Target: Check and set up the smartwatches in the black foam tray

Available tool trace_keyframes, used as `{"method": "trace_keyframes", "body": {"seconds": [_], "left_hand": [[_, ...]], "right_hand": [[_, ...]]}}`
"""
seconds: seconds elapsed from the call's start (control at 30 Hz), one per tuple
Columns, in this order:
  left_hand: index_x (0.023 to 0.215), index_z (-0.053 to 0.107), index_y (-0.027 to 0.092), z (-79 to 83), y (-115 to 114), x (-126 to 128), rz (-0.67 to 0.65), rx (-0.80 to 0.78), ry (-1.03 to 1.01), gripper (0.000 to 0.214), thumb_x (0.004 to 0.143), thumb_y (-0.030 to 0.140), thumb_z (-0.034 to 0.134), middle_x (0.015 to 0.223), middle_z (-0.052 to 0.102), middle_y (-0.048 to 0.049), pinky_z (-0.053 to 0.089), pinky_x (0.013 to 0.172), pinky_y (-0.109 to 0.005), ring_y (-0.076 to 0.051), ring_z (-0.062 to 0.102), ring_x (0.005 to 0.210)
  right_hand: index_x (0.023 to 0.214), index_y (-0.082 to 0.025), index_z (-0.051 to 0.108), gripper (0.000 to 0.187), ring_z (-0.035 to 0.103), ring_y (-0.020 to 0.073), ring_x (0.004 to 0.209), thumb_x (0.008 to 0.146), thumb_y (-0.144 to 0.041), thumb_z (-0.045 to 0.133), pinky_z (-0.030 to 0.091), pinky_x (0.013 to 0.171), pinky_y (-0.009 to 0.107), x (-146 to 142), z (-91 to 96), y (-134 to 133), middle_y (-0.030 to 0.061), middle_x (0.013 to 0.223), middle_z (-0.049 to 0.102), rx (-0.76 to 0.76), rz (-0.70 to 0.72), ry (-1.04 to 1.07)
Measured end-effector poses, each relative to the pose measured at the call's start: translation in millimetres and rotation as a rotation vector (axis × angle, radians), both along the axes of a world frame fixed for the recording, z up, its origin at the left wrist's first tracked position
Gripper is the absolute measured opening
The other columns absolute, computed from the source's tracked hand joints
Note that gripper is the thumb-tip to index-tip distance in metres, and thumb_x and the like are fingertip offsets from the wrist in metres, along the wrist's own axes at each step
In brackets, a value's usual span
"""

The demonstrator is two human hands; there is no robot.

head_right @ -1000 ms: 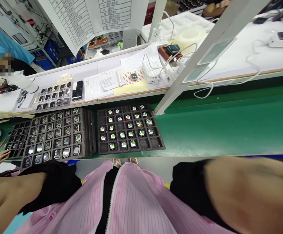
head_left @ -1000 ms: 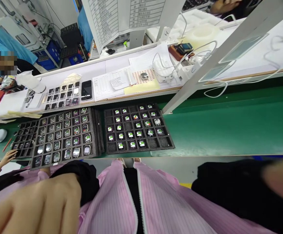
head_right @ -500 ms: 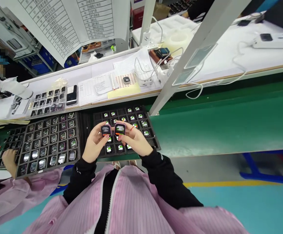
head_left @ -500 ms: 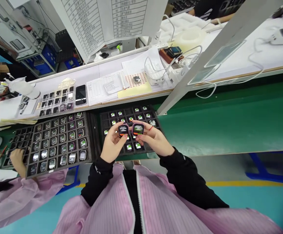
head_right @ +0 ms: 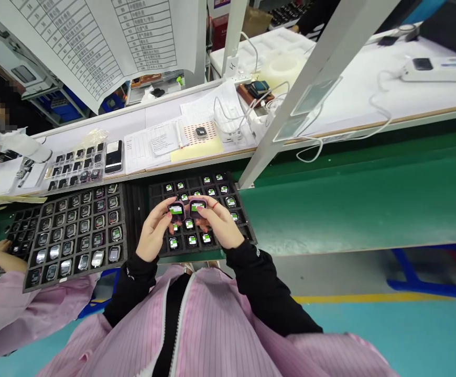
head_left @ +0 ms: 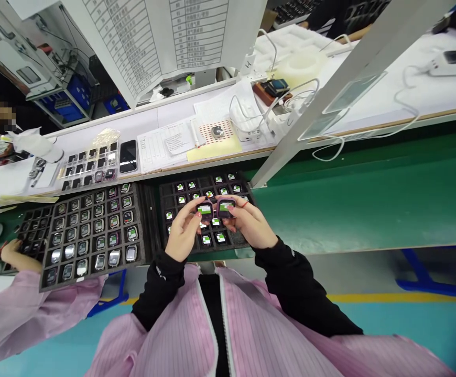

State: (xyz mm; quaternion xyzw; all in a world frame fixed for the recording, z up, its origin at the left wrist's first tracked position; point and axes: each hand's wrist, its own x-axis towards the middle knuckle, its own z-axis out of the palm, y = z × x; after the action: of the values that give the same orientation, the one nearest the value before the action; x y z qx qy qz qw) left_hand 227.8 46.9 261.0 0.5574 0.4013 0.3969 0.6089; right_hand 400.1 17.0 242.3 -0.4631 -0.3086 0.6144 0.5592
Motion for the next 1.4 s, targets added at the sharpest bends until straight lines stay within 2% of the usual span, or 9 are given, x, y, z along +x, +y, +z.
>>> {"method": "trace_keyframes", "body": {"seconds": [0.13, 0.47, 0.77, 0.97, 1.13, 1.4], "left_hand": [[0.124, 0.061, 0.024, 5.2, 1.2, 0.8, -0.002, 0.026, 0.01, 0.04, 0.089, 0.043, 0.062, 0.124, 0.063, -0.0078, 0.046, 0.056, -0.022, -0.012, 0.063, 0.073], [0.124, 0.061, 0.024, 14.9, 0.9, 2.6, 0.022, 0.067, -0.011, 0.04, 0.088, 0.041, 0.064, 0.115, 0.065, -0.0069, 0.047, 0.057, -0.021, -0.011, 0.061, 0.072], [0.123, 0.061, 0.024, 16.5, -5.0, 4.8, 0.022, 0.054, -0.038, 0.044, 0.083, 0.039, 0.07, 0.118, 0.063, -0.0075, 0.055, 0.075, -0.025, -0.014, 0.063, 0.085], [0.125, 0.059, 0.023, 18.8, -3.6, 5.4, 0.043, 0.094, -0.027, 0.045, 0.082, 0.034, 0.071, 0.119, 0.062, -0.007, 0.054, 0.076, -0.023, -0.014, 0.062, 0.09], [0.126, 0.058, 0.023, 29.7, 2.9, 7.9, 0.052, 0.196, -0.006, 0.048, 0.081, 0.033, 0.072, 0.119, 0.062, -0.008, 0.053, 0.071, -0.022, -0.014, 0.062, 0.089], [0.128, 0.058, 0.024, 50.6, 8.1, 12.5, 0.06, 0.282, -0.018, 0.051, 0.081, 0.036, 0.073, 0.119, 0.062, -0.0083, 0.053, 0.069, -0.021, -0.014, 0.062, 0.09]], "right_hand": [[0.113, -0.023, 0.065, 0.041, 0.054, 0.0105, 0.059, 0.077, -0.042, 0.067, 0.038, 0.044, 0.022, 1.9, 6.0, 1.4, 0.0056, 0.102, 0.069, -0.002, 0.004, 0.008], [0.121, -0.021, 0.061, 0.047, 0.052, 0.0096, 0.058, 0.078, -0.039, 0.07, 0.039, 0.045, 0.022, 6.6, 16.5, 2.3, 0.0089, 0.105, 0.069, 0.138, 0.051, -0.067], [0.112, -0.019, 0.062, 0.047, 0.05, 0.0082, 0.056, 0.076, -0.045, 0.075, 0.037, 0.045, 0.021, 2.3, 16.0, 2.3, 0.0086, 0.096, 0.071, 0.132, -0.042, -0.131], [0.12, -0.02, 0.06, 0.049, 0.051, 0.0103, 0.058, 0.08, -0.047, 0.068, 0.036, 0.043, 0.022, 5.5, 17.7, 2.3, 0.0093, 0.102, 0.071, 0.153, -0.025, -0.079], [0.123, -0.019, 0.061, 0.047, 0.055, 0.0136, 0.062, 0.088, -0.048, 0.053, 0.037, 0.043, 0.023, 11.2, 27.0, 5.9, 0.0113, 0.107, 0.07, 0.171, 0.01, -0.048], [0.123, -0.019, 0.062, 0.045, 0.055, 0.0134, 0.06, 0.089, -0.047, 0.054, 0.037, 0.043, 0.023, 14.7, 49.6, 9.0, 0.0111, 0.105, 0.071, 0.231, 0.031, -0.029]]}}
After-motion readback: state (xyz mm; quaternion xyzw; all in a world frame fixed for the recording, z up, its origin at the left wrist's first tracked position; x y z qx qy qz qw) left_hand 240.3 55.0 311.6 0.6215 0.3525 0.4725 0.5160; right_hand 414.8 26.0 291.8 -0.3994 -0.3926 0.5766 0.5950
